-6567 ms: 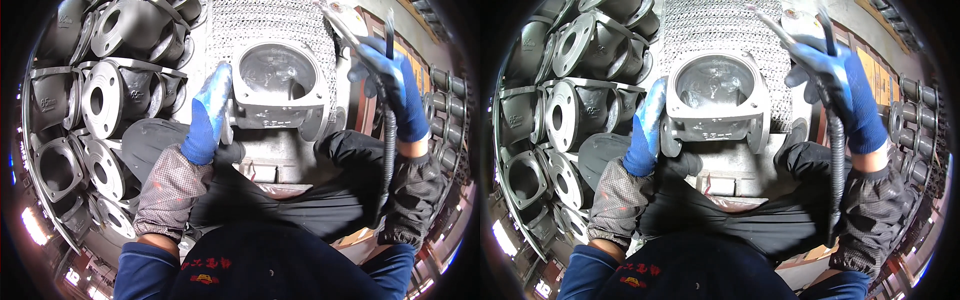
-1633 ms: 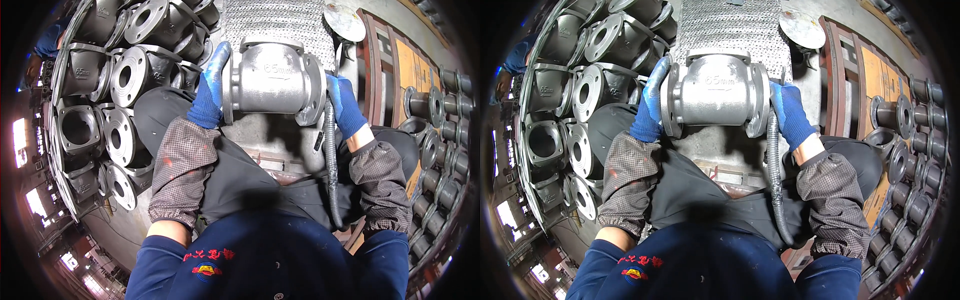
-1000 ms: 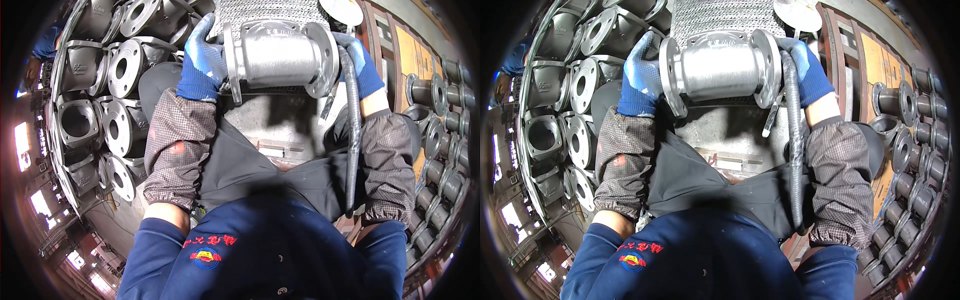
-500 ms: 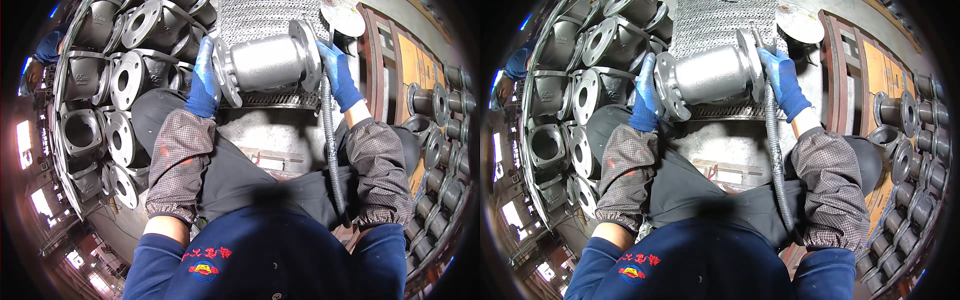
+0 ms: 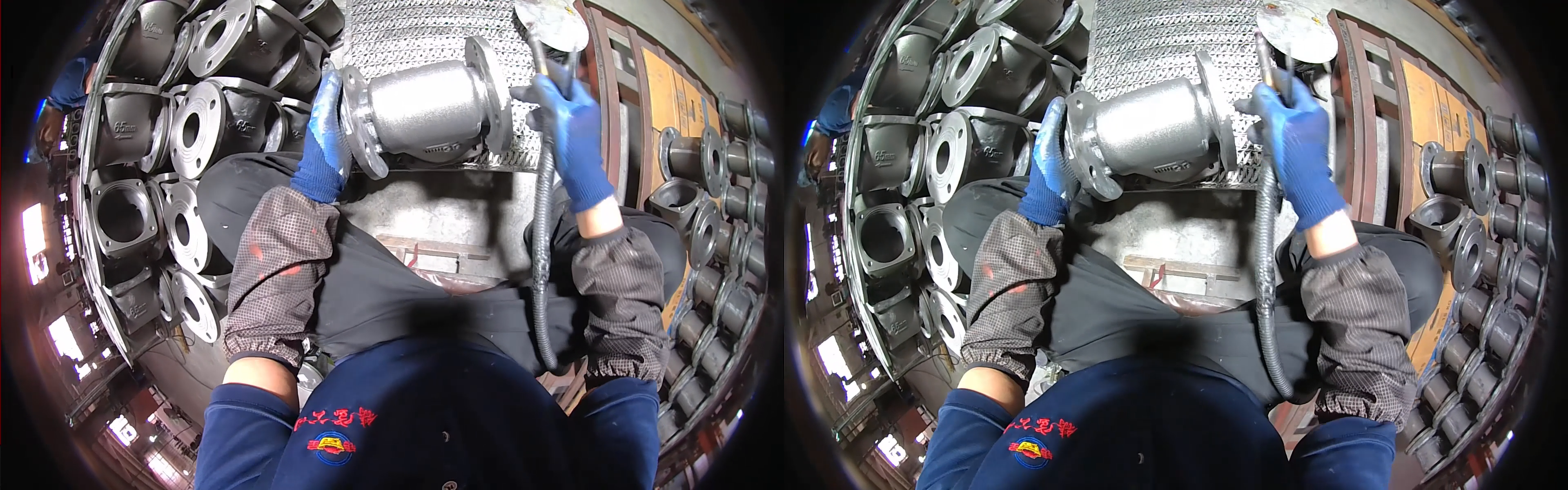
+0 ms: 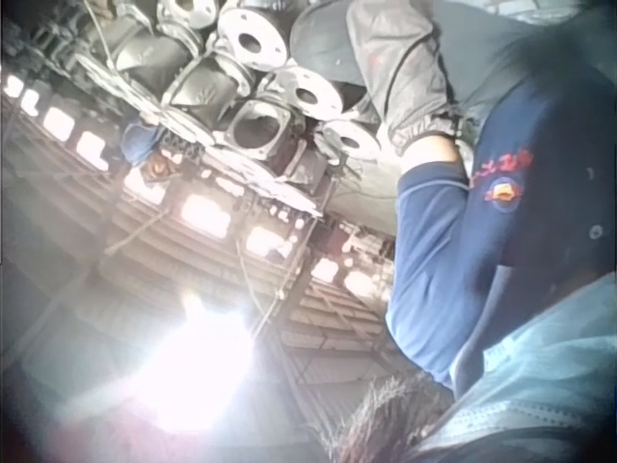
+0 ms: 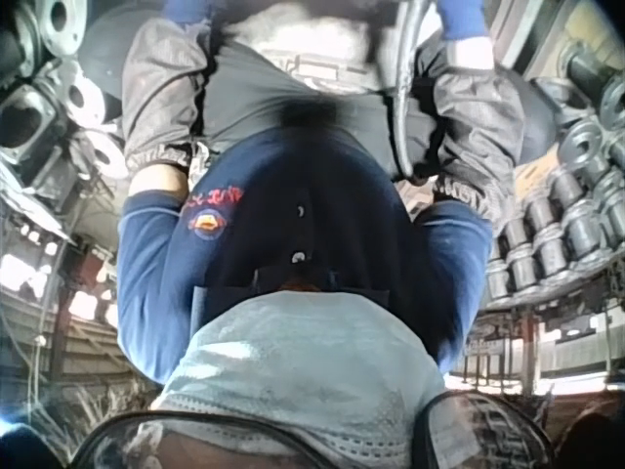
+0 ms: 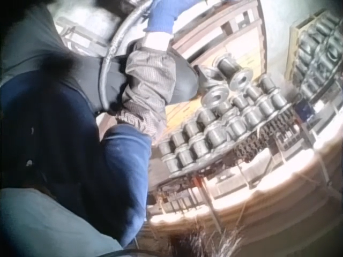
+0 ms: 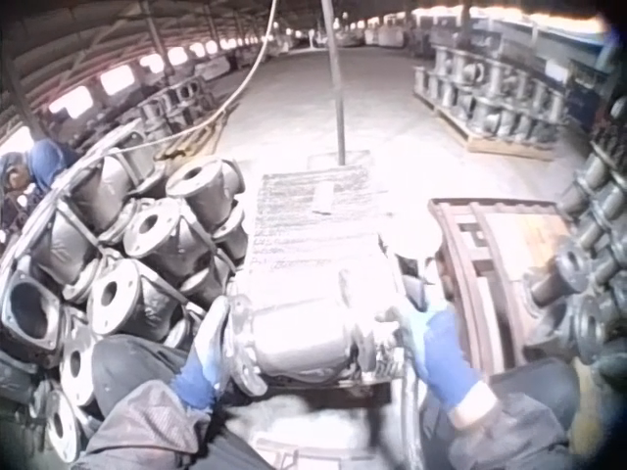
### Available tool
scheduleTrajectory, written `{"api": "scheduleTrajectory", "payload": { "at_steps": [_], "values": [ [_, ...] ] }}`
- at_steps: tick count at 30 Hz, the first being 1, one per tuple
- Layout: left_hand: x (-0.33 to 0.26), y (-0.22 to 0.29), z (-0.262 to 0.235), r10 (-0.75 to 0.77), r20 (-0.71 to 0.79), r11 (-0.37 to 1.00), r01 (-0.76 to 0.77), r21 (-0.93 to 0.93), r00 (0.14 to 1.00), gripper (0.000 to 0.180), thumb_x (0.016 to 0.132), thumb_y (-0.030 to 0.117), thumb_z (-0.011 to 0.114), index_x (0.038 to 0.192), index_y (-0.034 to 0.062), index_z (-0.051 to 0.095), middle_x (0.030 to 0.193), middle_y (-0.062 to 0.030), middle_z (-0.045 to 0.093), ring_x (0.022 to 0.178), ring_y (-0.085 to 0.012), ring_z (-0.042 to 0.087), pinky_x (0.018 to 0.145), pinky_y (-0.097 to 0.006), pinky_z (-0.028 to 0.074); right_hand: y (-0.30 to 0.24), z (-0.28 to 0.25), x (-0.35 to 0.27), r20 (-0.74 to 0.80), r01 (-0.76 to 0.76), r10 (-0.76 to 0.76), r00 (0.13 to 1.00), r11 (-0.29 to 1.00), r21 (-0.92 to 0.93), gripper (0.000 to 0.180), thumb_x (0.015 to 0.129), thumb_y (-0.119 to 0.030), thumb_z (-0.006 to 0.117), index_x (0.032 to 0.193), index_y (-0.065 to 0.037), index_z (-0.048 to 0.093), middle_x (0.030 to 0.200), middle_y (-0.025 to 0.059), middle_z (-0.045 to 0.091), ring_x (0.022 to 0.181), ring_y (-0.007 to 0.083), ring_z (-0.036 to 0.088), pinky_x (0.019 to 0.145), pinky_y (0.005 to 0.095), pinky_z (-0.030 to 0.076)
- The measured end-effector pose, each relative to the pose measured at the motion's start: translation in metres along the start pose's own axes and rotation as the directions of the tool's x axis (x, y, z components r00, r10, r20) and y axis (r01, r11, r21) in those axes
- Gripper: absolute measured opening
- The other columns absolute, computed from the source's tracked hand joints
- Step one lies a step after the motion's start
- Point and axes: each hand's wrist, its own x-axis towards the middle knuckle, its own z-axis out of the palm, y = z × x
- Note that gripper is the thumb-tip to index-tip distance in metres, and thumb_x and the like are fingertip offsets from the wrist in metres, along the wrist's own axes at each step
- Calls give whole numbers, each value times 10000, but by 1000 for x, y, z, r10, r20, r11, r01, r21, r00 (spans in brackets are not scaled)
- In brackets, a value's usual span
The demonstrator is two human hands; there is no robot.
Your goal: The person holds a metal casting and uses a power tool to grind and smooth the interior and exterior surfaces of the part.
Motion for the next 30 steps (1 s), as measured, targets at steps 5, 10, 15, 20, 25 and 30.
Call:
{"api": "scheduleTrajectory", "payload": {
  "at_steps": [5,10,15,20,25,30],
  "values": [
    [-4,0,-7,13,7,999,-14,47,1000,417,948,390,466,1194,60,534,1123,-118,605,1005,-227,601,890,-364,496,-48,-7,-79,193,65,-50,980,995,-75,414,920,-131,508,1287,53,453,816,101,675,527,63,513,499,187,427],
    [0,-2,4,-13,-82,996,20,82,997,411,936,404,491,1185,80,540,1099,-111,615,998,-222,604,859,-355,512,-12,6,-103,215,-315,295,931,947,65,439,908,-77,526,1316,50,426,805,107,662,569,65,563,474,178,432],
    [0,0,2,-63,-81,996,69,64,995,423,922,422,510,1172,83,547,1089,-112,618,961,-225,615,847,-344,516,-9,13,-98,203,-300,270,941,944,135,447,901,-74,530,1305,84,421,832,116,632,646,109,626,468,187,463],
    [-3,3,6,-92,-141,989,106,100,986,478,920,462,490,1193,71,528,1092,-120,614,971,-229,607,855,-360,513,-17,18,-86,228,-350,313,922,925,145,442,883,-38,528,1295,87,428,833,124,632,686,142,654,448,186,473],
    [1,-5,3,-39,-114,992,53,117,993,477,929,458,472,1192,63,522,1117,-127,601,983,-238,603,857,-361,513,-15,17,-102,152,-351,326,933,917,191,424,886,-87,520,1268,87,460,831,113,623,632,115,629,446,204,453],
    [11,-10,-6,-52,-88,996,58,63,995,469,943,448,443,1195,59,516,1129,-131,595,996,-241,599,854,-366,515,-13,24,-84,175,-297,267,948,939,175,443,878,-89,520,1279,85,450,860,120,619,643,122,638,447,199,460]
  ]
}}
